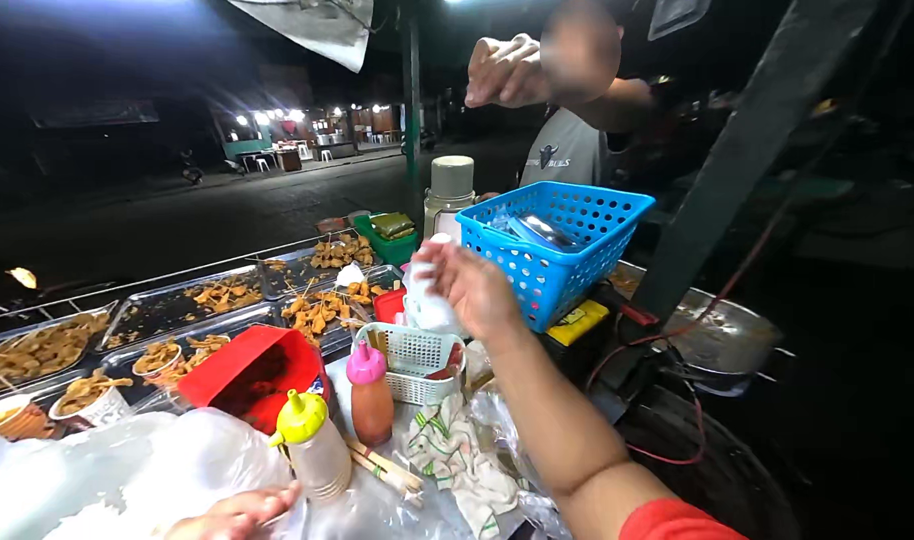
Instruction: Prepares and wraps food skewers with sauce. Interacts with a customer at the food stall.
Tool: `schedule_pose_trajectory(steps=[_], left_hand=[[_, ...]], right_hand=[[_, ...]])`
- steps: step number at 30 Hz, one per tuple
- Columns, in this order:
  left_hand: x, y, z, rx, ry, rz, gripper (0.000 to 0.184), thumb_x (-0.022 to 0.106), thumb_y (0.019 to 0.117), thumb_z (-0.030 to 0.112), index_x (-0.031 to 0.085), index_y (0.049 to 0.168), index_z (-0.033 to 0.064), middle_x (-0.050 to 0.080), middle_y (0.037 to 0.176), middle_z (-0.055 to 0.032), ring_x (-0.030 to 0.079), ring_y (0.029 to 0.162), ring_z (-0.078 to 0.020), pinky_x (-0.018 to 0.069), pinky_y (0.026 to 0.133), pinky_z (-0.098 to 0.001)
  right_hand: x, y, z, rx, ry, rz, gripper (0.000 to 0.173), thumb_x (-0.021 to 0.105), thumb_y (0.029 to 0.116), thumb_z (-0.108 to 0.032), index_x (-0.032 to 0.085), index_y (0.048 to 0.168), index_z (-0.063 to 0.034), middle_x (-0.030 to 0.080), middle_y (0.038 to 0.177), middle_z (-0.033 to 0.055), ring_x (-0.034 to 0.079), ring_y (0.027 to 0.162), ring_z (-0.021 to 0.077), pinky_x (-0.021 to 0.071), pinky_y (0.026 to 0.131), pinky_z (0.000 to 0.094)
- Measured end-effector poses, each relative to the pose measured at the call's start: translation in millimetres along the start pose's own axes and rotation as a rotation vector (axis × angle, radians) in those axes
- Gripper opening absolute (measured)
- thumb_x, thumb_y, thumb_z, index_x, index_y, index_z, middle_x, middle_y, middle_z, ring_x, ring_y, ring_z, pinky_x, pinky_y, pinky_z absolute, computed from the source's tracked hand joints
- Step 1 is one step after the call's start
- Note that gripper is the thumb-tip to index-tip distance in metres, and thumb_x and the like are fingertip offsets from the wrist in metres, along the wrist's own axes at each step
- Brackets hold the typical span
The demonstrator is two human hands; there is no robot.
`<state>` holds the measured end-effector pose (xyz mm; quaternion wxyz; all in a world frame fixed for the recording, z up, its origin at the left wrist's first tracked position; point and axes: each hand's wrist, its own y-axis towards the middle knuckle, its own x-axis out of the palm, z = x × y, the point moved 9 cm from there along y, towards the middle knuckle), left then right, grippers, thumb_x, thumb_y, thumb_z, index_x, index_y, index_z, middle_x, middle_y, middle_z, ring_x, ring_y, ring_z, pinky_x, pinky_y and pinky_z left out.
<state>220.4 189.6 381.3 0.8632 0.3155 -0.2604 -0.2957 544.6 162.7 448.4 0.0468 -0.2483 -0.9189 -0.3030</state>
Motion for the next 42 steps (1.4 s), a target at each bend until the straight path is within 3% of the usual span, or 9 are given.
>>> schedule_pose_trajectory(steps=[2,9,11,21,30,32,35,39,42], left_hand=[[11,-7,-9,-0.101,0.045,-0.022,0.020,0.056,0.1061,0.024,0.076,0.109,0.0234,0.077,0.104,0.0016,0.074,0.099,-0.0129,0.0587,0.096,-0.0343],[4,-23,-24,-0.241,0.135,0.000,0.017,0.061,0.1028,0.018,0.078,0.103,0.0217,0.078,0.102,0.0020,0.074,0.096,-0.0108,0.0600,0.091,-0.0304],[1,-26,-25,-0.268,0.118,0.017,0.018,0.061,0.1026,0.015,0.077,0.102,0.0210,0.078,0.100,0.0015,0.074,0.094,-0.0108,0.0602,0.090,-0.0302],[-1,-35,-37,-0.350,0.115,0.040,0.019,0.060,0.1022,0.013,0.077,0.100,0.0213,0.078,0.094,0.0013,0.074,0.088,-0.0103,0.0608,0.086,-0.0299],[-5,-30,-35,-0.338,0.052,0.127,0.023,0.054,0.1032,0.006,0.074,0.100,0.0161,0.078,0.100,-0.0039,0.075,0.087,-0.0150,0.0627,0.084,-0.0333],[-4,-29,-35,-0.370,0.048,0.177,0.025,0.046,0.1052,0.004,0.069,0.100,0.0129,0.076,0.095,-0.0029,0.072,0.068,-0.0086,0.0625,0.065,-0.0250],[-1,-30,-42,-0.445,0.065,0.255,0.025,0.042,0.1053,0.004,0.063,0.095,0.0129,0.068,0.078,0.0032,0.047,0.048,0.0033,0.0411,0.044,-0.0120],[4,-34,-55,-0.476,0.041,0.198,0.018,0.043,0.1045,0.011,0.061,0.099,0.0130,0.063,0.072,0.0067,0.047,0.052,0.0048,0.0384,0.048,-0.0113],[1,-40,-59,-0.554,0.114,0.229,0.009,0.058,0.0998,0.010,0.062,0.107,0.0078,0.068,0.079,0.0056,0.053,0.057,0.0040,0.0423,0.051,-0.0127]], right_hand=[[-17,31,-15,-0.025,0.170,0.115,0.054,0.013,0.1137,-0.037,0.051,0.135,-0.0049,0.071,0.111,0.0006,0.071,0.093,0.0090,0.0581,0.086,0.0281],[-53,89,-46,-0.059,0.759,0.569,0.065,0.015,0.1098,-0.057,0.039,0.140,-0.0051,0.058,0.105,0.0137,0.067,0.081,0.0211,0.0590,0.077,0.0330],[-57,97,-48,-0.091,0.861,0.601,0.046,0.024,0.1109,-0.051,0.041,0.122,-0.0105,0.052,0.101,0.0103,0.063,0.083,0.0219,0.0578,0.079,0.0363],[-70,92,-30,-0.145,1.013,0.618,0.021,0.035,0.1122,-0.025,0.045,0.124,-0.0115,0.055,0.110,0.0107,0.063,0.099,0.0238,0.0575,0.087,0.0379],[-54,89,-24,-0.074,0.946,0.546,0.014,0.034,0.1126,-0.020,0.044,0.108,-0.0121,0.054,0.089,0.0056,0.062,0.077,0.0152,0.0581,0.078,0.0299],[-31,81,-19,0.042,0.755,0.393,0.034,0.026,0.1140,-0.030,0.052,0.105,-0.0103,0.055,0.073,-0.0031,0.057,0.058,0.0037,0.0529,0.061,0.0172],[41,32,1,0.242,0.222,-0.183,0.054,0.017,0.1121,-0.046,0.063,0.119,-0.0195,0.047,0.066,-0.0117,0.039,0.047,-0.0020,0.0356,0.045,0.0128],[129,-79,52,0.520,-0.234,-0.952,0.039,0.033,0.1073,-0.016,0.058,0.136,-0.0056,0.057,0.082,-0.0055,0.047,0.058,-0.0009,0.0416,0.053,0.0165],[152,-125,60,0.305,-0.518,-1.171,0.040,0.048,0.1078,-0.014,0.055,0.146,-0.0050,0.067,0.116,0.0096,0.063,0.083,0.0072,0.0541,0.076,0.0238]])
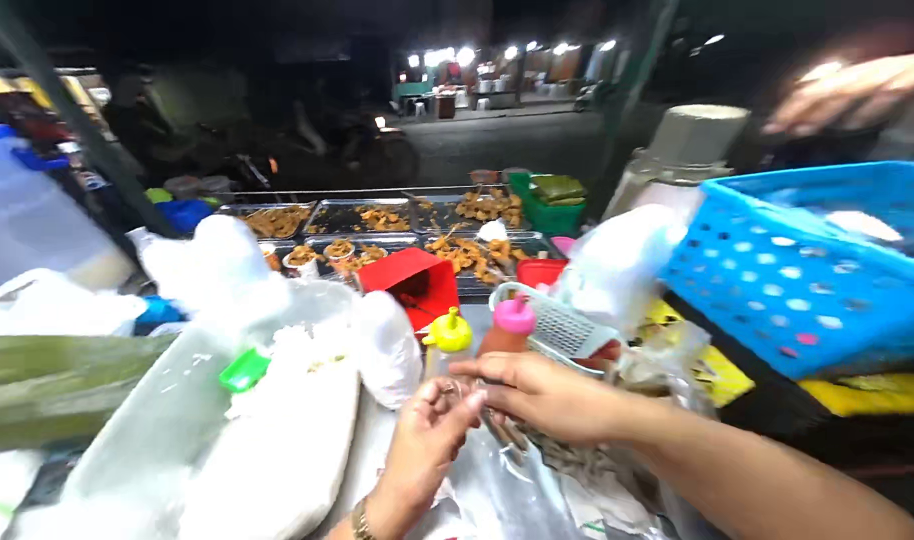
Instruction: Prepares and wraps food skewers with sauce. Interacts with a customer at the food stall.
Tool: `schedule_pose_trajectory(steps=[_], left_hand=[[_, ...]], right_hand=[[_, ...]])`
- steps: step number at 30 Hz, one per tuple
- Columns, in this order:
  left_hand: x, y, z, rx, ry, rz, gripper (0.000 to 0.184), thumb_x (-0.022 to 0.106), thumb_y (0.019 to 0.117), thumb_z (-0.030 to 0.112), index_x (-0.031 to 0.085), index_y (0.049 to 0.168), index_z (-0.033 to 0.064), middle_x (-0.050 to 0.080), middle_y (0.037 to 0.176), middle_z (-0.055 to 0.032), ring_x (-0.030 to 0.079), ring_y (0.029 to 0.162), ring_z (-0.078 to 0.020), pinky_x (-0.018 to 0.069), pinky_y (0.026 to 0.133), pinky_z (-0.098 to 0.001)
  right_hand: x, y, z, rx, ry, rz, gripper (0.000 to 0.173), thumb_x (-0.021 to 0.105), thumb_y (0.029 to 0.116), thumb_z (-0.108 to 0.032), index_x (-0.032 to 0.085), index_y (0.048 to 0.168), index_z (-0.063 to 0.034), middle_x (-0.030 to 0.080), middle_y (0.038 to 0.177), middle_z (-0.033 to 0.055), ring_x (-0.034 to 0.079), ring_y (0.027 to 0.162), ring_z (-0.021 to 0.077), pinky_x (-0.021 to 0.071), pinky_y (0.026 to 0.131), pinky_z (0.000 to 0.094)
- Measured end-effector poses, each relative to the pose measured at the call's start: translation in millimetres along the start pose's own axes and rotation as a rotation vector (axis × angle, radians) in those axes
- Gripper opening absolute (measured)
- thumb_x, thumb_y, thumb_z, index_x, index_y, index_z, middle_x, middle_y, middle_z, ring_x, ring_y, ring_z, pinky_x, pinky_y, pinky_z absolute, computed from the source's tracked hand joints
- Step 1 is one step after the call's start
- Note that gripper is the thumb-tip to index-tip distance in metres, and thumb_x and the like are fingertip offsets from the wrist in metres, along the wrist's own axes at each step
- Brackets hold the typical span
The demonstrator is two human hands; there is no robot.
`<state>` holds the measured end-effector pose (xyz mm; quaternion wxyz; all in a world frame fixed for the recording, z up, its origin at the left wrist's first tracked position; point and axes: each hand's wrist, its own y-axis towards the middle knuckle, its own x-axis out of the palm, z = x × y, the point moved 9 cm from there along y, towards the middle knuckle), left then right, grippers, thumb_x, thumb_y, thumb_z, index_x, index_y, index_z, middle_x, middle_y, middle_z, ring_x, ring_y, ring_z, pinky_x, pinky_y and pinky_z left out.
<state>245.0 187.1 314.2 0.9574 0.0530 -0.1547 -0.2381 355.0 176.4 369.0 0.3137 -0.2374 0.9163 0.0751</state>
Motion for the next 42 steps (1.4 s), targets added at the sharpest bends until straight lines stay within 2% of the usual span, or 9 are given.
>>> schedule_pose_trajectory(steps=[3,8,16,21,25,30,33,36,42], left_hand=[[-9,-1,1,-0.028,0.049,0.092,0.015,0.068,0.0928,0.004,0.067,0.108,0.0047,0.070,0.083,0.0051,0.056,0.060,0.0036,0.0445,0.052,-0.0135],[-19,-8,25,0.249,0.010,0.178,0.025,0.074,0.0838,-0.005,0.073,0.108,0.0001,0.075,0.095,0.0004,0.066,0.071,0.0011,0.0544,0.063,-0.0154],[-26,-30,66,0.799,0.329,0.244,0.011,0.077,0.0877,0.002,0.078,0.099,0.0010,0.075,0.102,-0.0020,0.070,0.095,-0.0036,0.0588,0.084,-0.0195],[-27,-34,74,0.832,0.644,0.335,0.017,0.074,0.0879,0.001,0.073,0.100,-0.0112,0.072,0.097,-0.0139,0.060,0.073,0.0018,0.0505,0.064,-0.0111],[-38,-52,93,0.829,0.624,0.351,0.016,0.073,0.0848,-0.001,0.072,0.098,-0.0104,0.072,0.095,-0.0120,0.056,0.068,0.0036,0.0468,0.058,-0.0107],[-98,-140,193,0.994,0.969,0.745,0.018,0.075,0.0922,0.013,0.073,0.110,0.0072,0.073,0.104,0.0055,0.067,0.087,0.0014,0.0574,0.077,-0.0169],[-155,-180,252,0.717,1.453,1.093,0.029,0.070,0.0967,0.023,0.069,0.114,0.0007,0.067,0.099,-0.0072,0.059,0.072,-0.0037,0.0516,0.066,-0.0201],[-221,-175,278,0.203,1.520,1.254,0.032,0.066,0.0959,0.016,0.068,0.114,-0.0101,0.068,0.108,-0.0319,0.066,0.094,-0.0439,0.0496,0.086,-0.0610],[-383,-146,192,-0.428,1.229,1.131,0.036,0.079,0.0871,0.012,0.068,0.107,-0.0160,0.063,0.112,-0.0395,0.059,0.110,-0.0559,0.0407,0.097,-0.0739]], right_hand=[[-2,-1,-12,-0.276,-0.197,0.279,0.036,0.060,0.0986,-0.008,0.063,0.133,-0.0003,0.074,0.101,0.0133,0.072,0.083,0.0154,0.0599,0.079,0.0317],[-19,-6,-20,-0.521,-0.064,0.561,0.017,0.075,0.0904,-0.021,0.078,0.100,-0.0068,0.075,0.097,-0.0008,0.069,0.087,-0.0022,0.0579,0.078,0.0125],[-3,-2,-25,-0.548,0.267,0.662,0.020,0.070,0.0954,-0.012,0.078,0.112,-0.0020,0.078,0.104,0.0010,0.072,0.097,0.0027,0.0590,0.089,0.0177],[16,9,-24,-0.486,0.168,0.626,0.031,0.052,0.1019,-0.004,0.068,0.126,0.0054,0.074,0.121,0.0096,0.070,0.108,0.0049,0.0558,0.097,0.0188],[32,11,-39,-0.586,0.177,0.439,0.042,0.050,0.1034,-0.008,0.053,0.140,0.0124,0.065,0.137,0.0153,0.063,0.125,0.0098,0.0509,0.107,0.0225],[19,11,-25,-0.588,0.095,0.429,0.048,0.063,0.1013,-0.024,0.058,0.140,0.0045,0.060,0.143,0.0158,0.060,0.130,0.0165,0.0539,0.106,0.0288],[9,14,-7,-0.519,0.071,0.428,0.036,0.063,0.0997,-0.026,0.069,0.126,-0.0026,0.064,0.136,0.0113,0.064,0.121,0.0111,0.0564,0.098,0.0236],[16,19,0,-0.502,0.060,0.382,0.028,0.062,0.0993,-0.025,0.075,0.115,-0.0058,0.067,0.129,0.0077,0.066,0.111,0.0048,0.0566,0.092,0.0182],[35,16,-3,-0.540,0.005,0.274,0.027,0.062,0.0998,-0.028,0.077,0.111,-0.0088,0.069,0.126,0.0061,0.067,0.109,0.0030,0.0570,0.089,0.0167]])
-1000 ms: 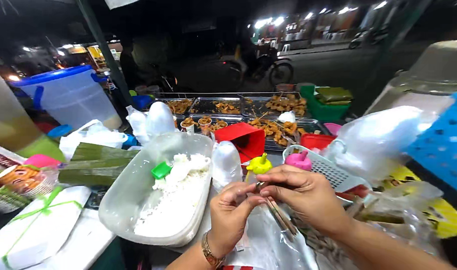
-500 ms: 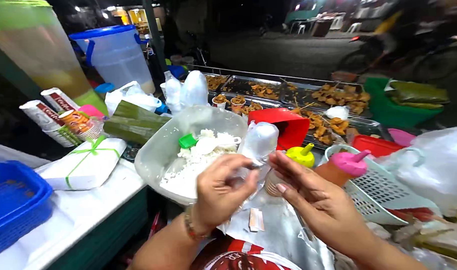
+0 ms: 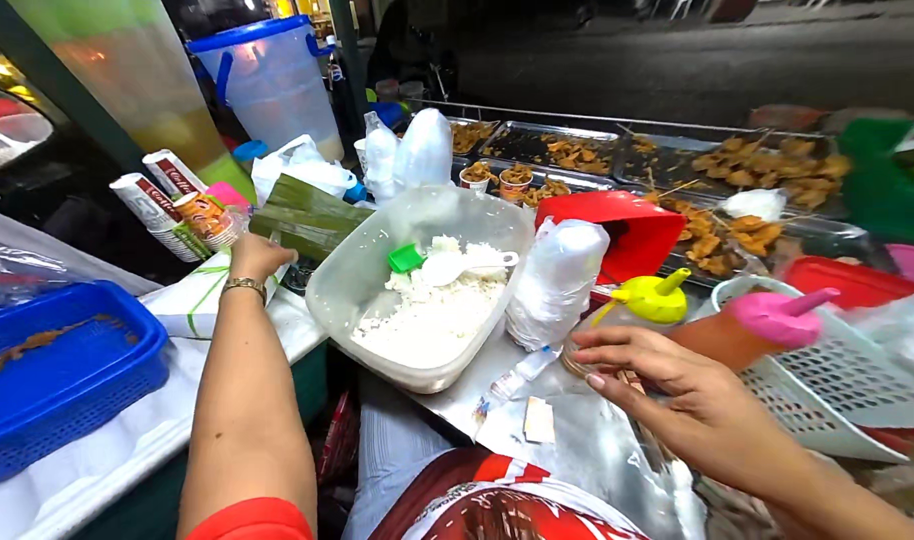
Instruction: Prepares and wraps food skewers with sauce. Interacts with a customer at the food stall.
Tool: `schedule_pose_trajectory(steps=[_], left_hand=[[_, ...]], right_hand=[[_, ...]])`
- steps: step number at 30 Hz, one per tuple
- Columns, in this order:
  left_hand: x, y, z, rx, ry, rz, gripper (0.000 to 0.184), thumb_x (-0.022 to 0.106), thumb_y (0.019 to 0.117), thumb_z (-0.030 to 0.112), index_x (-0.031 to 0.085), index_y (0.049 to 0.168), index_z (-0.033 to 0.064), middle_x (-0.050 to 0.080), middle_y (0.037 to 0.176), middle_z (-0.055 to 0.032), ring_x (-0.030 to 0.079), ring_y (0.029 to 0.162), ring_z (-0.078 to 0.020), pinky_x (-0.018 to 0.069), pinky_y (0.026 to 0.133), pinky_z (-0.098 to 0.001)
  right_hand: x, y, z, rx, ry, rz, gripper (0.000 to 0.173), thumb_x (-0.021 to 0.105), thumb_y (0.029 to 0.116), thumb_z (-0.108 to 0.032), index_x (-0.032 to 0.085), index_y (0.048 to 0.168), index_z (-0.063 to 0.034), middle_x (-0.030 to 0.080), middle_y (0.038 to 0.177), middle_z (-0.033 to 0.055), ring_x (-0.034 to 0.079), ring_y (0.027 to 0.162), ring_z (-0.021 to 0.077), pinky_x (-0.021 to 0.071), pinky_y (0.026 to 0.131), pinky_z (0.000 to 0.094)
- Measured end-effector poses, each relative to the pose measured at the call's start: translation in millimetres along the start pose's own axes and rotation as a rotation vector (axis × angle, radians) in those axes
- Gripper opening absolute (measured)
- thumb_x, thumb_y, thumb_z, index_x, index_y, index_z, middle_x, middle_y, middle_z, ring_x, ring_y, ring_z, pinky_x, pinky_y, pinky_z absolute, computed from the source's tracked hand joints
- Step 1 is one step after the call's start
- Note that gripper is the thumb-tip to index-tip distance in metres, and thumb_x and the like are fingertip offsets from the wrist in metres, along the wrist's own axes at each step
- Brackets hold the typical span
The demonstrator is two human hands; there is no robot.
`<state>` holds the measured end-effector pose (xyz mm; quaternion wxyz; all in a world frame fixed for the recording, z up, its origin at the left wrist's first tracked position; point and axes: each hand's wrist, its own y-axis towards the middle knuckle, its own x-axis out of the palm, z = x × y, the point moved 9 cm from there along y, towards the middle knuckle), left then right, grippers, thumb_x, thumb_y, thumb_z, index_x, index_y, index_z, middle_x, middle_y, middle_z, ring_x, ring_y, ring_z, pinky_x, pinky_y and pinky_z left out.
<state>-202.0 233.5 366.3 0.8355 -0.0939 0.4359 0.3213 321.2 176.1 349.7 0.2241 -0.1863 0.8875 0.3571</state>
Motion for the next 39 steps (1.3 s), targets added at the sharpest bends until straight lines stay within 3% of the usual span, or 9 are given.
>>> schedule_pose_trajectory(steps=[8,10,13,18,22,25,29,33,39], left_hand=[[-4,14,13,0.082,-0.167,0.173,0.058,0.068,0.0992,0.034,0.058,0.125,-0.0179,0.059,0.122,-0.0408,0.057,0.117,-0.0544,0.0399,0.103,-0.0702],[-18,-8,40,0.130,-0.374,0.217,0.053,0.061,0.1002,0.042,0.060,0.125,-0.0047,0.066,0.108,-0.0182,0.061,0.085,-0.0254,0.0510,0.078,-0.0468],[-20,-60,83,0.343,-0.876,-0.045,0.029,0.031,0.1077,0.030,0.059,0.102,0.0245,0.067,0.081,0.0137,0.044,0.050,0.0044,0.0348,0.045,-0.0133],[20,-200,172,0.827,-1.127,-0.444,0.030,0.035,0.1123,0.027,0.064,0.111,0.0184,0.068,0.101,0.0088,0.063,0.071,0.0011,0.0519,0.058,-0.0118],[113,-296,233,0.903,-1.057,-0.727,0.015,0.067,0.0990,0.031,0.080,0.101,0.0243,0.065,0.133,0.0069,0.058,0.127,-0.0106,0.0503,0.105,-0.0283],[150,-299,238,0.606,-1.449,-0.983,0.019,0.062,0.1019,0.026,0.078,0.099,0.0163,0.075,0.109,0.0020,0.069,0.102,-0.0071,0.0559,0.092,-0.0251],[118,-264,230,0.472,-1.748,-0.946,0.024,0.047,0.1084,0.032,0.068,0.100,0.0220,0.053,0.061,0.0118,0.047,0.048,0.0028,0.0400,0.045,-0.0127],[130,-275,234,0.516,-1.513,-0.997,0.030,0.047,0.1048,0.047,0.071,0.107,0.0283,0.055,0.064,0.0146,0.049,0.052,0.0031,0.0419,0.050,-0.0142],[217,-300,245,0.554,-1.038,-0.975,0.026,0.046,0.1048,0.006,0.070,0.105,-0.0018,0.075,0.104,-0.0057,0.071,0.100,-0.0121,0.0565,0.096,-0.0314]], right_hand=[[-31,-21,7,0.028,-0.117,0.009,0.029,0.060,0.1013,-0.031,0.078,0.108,-0.0099,0.072,0.119,0.0037,0.067,0.102,0.0006,0.0564,0.086,0.0149],[-36,-25,7,0.037,-0.112,0.011,0.028,0.059,0.1016,-0.029,0.078,0.107,-0.0089,0.073,0.115,0.0027,0.067,0.099,-0.0010,0.0558,0.086,0.0140],[-34,-25,1,0.046,-0.064,-0.002,0.026,0.058,0.1028,-0.025,0.077,0.107,-0.0067,0.074,0.109,0.0009,0.067,0.096,-0.0017,0.0564,0.086,0.0150],[-11,-16,-12,0.016,0.119,-0.002,0.031,0.062,0.1035,-0.026,0.074,0.113,0.0008,0.073,0.108,0.0064,0.067,0.099,0.0029,0.0569,0.088,0.0192],[16,-11,-17,0.004,0.287,0.058,0.038,0.069,0.0980,-0.026,0.070,0.116,0.0067,0.072,0.112,0.0097,0.064,0.106,0.0027,0.0531,0.094,0.0204],[35,-25,-9,0.017,0.214,-0.007,0.027,0.059,0.1032,-0.018,0.075,0.097,0.0034,0.074,0.096,0.0101,0.068,0.098,0.0095,0.0528,0.093,0.0258],[2,-71,40,0.223,0.022,0.134,0.023,0.058,0.1022,-0.013,0.075,0.104,0.0032,0.074,0.104,0.0131,0.070,0.102,0.0143,0.0554,0.094,0.0286],[-84,-111,91,0.529,-0.219,0.819,0.051,0.073,0.0927,-0.025,0.057,0.130,0.0075,0.062,0.125,0.0238,0.063,0.107,0.0243,0.0543,0.088,0.0377],[-63,-86,142,0.615,-0.232,0.802,0.088,0.084,0.0822,-0.014,0.035,0.152,0.0061,0.052,0.143,0.0287,0.058,0.129,0.0355,0.0498,0.107,0.0497]])
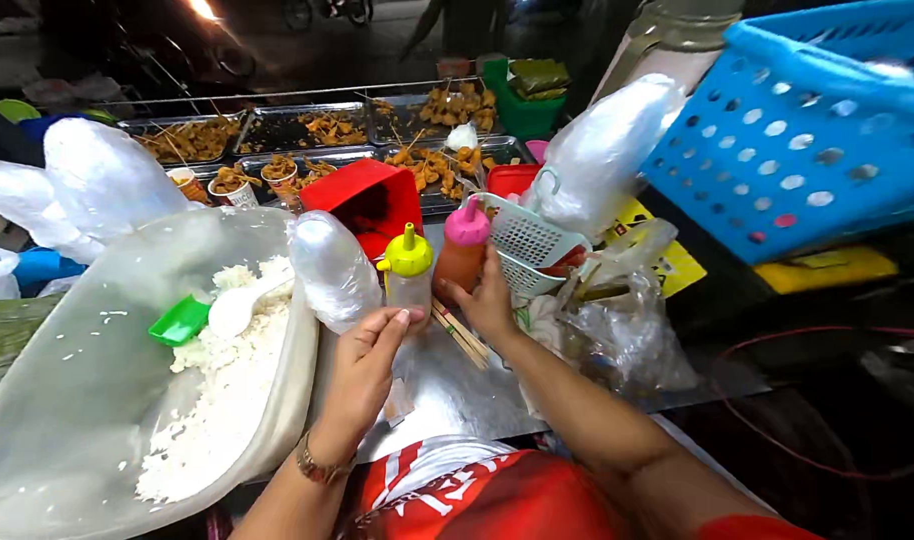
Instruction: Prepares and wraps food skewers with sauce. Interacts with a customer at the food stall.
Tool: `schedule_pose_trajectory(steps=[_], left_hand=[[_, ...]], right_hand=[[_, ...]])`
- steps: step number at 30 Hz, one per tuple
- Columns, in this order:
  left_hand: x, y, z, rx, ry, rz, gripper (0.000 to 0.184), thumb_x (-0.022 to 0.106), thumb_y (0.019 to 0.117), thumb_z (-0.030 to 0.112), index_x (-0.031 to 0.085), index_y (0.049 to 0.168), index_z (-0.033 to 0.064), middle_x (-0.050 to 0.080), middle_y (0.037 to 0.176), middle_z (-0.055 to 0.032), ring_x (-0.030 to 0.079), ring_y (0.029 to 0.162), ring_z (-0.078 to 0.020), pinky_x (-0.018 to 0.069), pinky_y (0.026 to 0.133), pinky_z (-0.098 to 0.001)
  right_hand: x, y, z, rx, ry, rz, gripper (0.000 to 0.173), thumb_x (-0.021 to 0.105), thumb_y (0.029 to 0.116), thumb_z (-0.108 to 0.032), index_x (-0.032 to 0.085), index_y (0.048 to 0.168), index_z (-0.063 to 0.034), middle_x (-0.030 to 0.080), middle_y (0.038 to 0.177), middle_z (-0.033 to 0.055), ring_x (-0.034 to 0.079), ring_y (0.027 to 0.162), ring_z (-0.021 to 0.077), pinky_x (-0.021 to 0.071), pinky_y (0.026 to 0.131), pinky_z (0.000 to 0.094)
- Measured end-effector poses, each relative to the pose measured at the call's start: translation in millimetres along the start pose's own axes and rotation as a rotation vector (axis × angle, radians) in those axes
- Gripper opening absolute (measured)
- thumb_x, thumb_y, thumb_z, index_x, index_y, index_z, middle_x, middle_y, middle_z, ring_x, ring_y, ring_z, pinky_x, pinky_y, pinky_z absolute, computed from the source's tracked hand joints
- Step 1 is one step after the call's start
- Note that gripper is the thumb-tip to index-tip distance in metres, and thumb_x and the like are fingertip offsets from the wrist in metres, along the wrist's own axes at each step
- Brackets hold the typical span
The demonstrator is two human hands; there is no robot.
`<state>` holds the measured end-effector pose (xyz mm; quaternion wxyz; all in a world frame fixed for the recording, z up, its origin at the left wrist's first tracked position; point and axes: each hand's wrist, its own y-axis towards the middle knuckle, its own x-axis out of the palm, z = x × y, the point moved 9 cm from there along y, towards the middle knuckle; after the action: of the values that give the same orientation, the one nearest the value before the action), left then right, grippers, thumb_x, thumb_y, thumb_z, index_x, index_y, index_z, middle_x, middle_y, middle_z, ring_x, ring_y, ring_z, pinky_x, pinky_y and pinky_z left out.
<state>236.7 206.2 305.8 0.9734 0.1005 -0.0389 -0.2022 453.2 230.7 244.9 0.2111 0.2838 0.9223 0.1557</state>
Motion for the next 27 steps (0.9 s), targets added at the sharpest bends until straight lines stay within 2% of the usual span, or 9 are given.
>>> schedule_pose_trajectory(steps=[2,5,8,11,12,14,16,22,27], left_hand=[[-6,6,-11,0.009,0.058,0.052,0.017,0.057,0.1006,0.006,0.073,0.104,-0.0019,0.074,0.111,-0.0075,0.068,0.107,-0.0116,0.0540,0.099,-0.0293],[-22,7,-11,0.064,0.067,0.118,0.007,0.069,0.0924,0.002,0.073,0.098,0.0003,0.075,0.103,-0.0065,0.071,0.097,-0.0111,0.0582,0.090,-0.0272],[-30,5,-6,0.142,0.139,0.145,0.006,0.074,0.0878,0.001,0.073,0.094,0.0015,0.075,0.090,-0.0016,0.072,0.083,-0.0088,0.0607,0.082,-0.0256],[-30,1,2,0.235,0.261,0.136,0.009,0.073,0.0895,0.003,0.074,0.098,0.0000,0.076,0.090,-0.0002,0.072,0.082,-0.0051,0.0610,0.082,-0.0227],[-30,0,4,0.262,0.290,0.132,0.010,0.073,0.0903,0.004,0.074,0.099,-0.0005,0.076,0.091,-0.0005,0.072,0.083,-0.0048,0.0610,0.083,-0.0225],[-30,-1,8,0.306,0.336,0.132,0.012,0.072,0.0911,0.005,0.075,0.101,-0.0005,0.076,0.092,-0.0011,0.073,0.084,-0.0051,0.0612,0.083,-0.0226],[-31,-2,12,0.351,0.378,0.134,0.013,0.073,0.0917,0.008,0.075,0.102,-0.0003,0.076,0.094,-0.0015,0.072,0.085,-0.0051,0.0610,0.083,-0.0226],[-23,-11,32,0.559,0.712,0.151,0.018,0.070,0.0948,0.014,0.076,0.106,0.0013,0.076,0.097,-0.0056,0.071,0.091,-0.0051,0.0559,0.086,-0.0187],[-8,-14,39,0.654,0.907,0.106,0.019,0.065,0.0980,0.015,0.078,0.108,0.0049,0.076,0.100,-0.0093,0.072,0.096,-0.0174,0.0562,0.091,-0.0286]], right_hand=[[-1,4,-2,-0.038,0.030,0.008,0.082,0.087,0.0785,-0.013,0.045,0.147,0.0061,0.059,0.136,0.0262,0.063,0.122,0.0326,0.0541,0.101,0.0476],[-15,-8,-15,-0.231,0.047,0.078,0.075,0.090,0.0734,-0.017,0.057,0.136,0.0068,0.062,0.130,0.0235,0.065,0.118,0.0279,0.0562,0.099,0.0419],[-41,-28,-40,-0.445,0.020,0.177,0.074,0.089,0.0723,-0.028,0.058,0.131,0.0042,0.059,0.126,0.0228,0.060,0.118,0.0244,0.0521,0.101,0.0365],[-62,-43,-72,-0.575,-0.140,0.124,0.071,0.086,0.0755,-0.029,0.056,0.135,-0.0040,0.054,0.129,0.0196,0.056,0.119,0.0206,0.0482,0.103,0.0293],[-66,-46,-80,-0.610,-0.211,0.079,0.068,0.084,0.0773,-0.028,0.056,0.136,-0.0070,0.058,0.130,0.0181,0.058,0.121,0.0224,0.0495,0.103,0.0330],[-70,-50,-88,-0.667,-0.366,0.006,0.062,0.081,0.0775,-0.025,0.062,0.135,-0.0095,0.067,0.129,0.0158,0.064,0.118,0.0316,0.0516,0.097,0.0497],[-72,-53,-89,-0.677,-0.493,-0.045,0.059,0.077,0.0772,-0.023,0.065,0.134,-0.0130,0.070,0.127,0.0126,0.065,0.116,0.0354,0.0504,0.094,0.0574],[-75,-52,-90,-0.691,-0.618,-0.086,0.053,0.074,0.0811,-0.029,0.069,0.132,-0.0165,0.070,0.125,0.0143,0.066,0.113,0.0385,0.0487,0.093,0.0598],[-68,-49,-94,-0.727,-0.704,-0.146,0.054,0.074,0.0787,-0.025,0.069,0.133,-0.0201,0.071,0.124,0.0142,0.066,0.113,0.0413,0.0483,0.091,0.0635]])
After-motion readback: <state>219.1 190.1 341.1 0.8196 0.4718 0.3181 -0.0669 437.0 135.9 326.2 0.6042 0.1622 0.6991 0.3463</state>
